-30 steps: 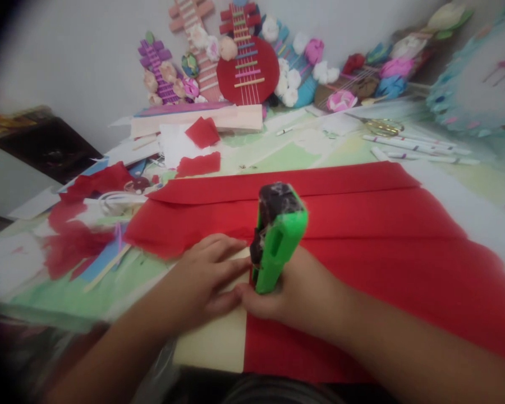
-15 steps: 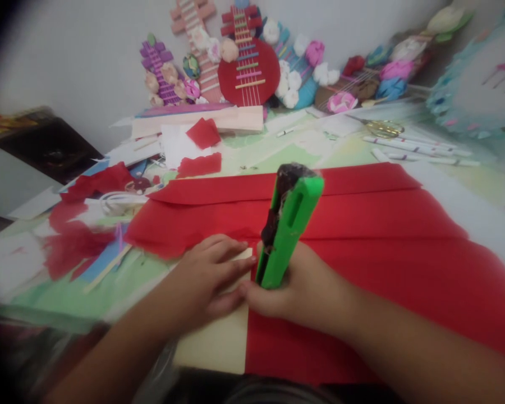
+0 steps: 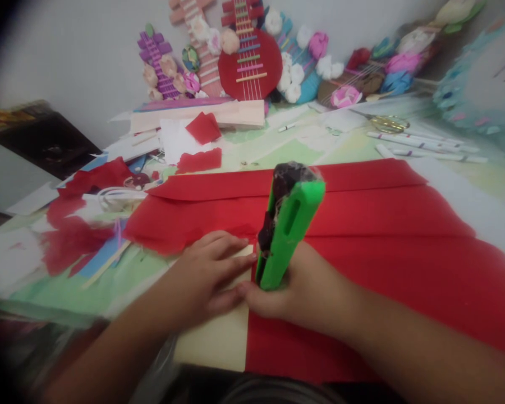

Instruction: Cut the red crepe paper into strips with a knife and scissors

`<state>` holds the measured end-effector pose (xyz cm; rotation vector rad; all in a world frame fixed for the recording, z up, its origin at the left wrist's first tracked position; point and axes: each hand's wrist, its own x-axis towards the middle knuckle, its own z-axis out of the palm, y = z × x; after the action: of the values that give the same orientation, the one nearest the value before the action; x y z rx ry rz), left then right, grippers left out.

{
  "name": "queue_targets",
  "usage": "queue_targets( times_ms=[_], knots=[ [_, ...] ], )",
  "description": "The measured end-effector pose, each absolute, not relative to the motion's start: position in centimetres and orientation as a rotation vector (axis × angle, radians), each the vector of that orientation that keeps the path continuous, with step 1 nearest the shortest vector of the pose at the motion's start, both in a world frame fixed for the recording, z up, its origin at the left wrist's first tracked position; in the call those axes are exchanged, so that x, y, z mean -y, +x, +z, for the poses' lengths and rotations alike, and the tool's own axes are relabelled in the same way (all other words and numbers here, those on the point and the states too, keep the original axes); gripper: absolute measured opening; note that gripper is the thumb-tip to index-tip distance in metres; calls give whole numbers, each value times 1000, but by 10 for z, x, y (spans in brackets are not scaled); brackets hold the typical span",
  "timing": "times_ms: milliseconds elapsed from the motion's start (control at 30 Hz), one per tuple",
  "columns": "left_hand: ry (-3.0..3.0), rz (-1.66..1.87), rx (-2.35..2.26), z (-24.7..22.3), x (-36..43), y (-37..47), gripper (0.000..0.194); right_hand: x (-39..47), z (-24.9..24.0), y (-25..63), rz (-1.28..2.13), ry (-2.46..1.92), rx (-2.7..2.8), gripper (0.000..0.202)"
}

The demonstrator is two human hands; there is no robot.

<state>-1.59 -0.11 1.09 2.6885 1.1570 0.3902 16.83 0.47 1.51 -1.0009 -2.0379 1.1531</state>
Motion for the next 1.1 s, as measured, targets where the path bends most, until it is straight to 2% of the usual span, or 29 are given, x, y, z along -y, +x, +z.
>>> queue_targets(
  times_ms=[433, 800, 1100],
  knots=[
    [2701, 378, -1147, 11, 1, -17, 36, 0, 2, 172, 827, -980, 2213, 22],
    [2711, 392, -1136, 11, 0, -16, 32, -1, 10, 172, 873, -988, 2193, 20],
    [2704, 392, -1142, 11, 0, -15, 32, -5, 14, 171, 1093, -1051, 1987, 28]
  ],
)
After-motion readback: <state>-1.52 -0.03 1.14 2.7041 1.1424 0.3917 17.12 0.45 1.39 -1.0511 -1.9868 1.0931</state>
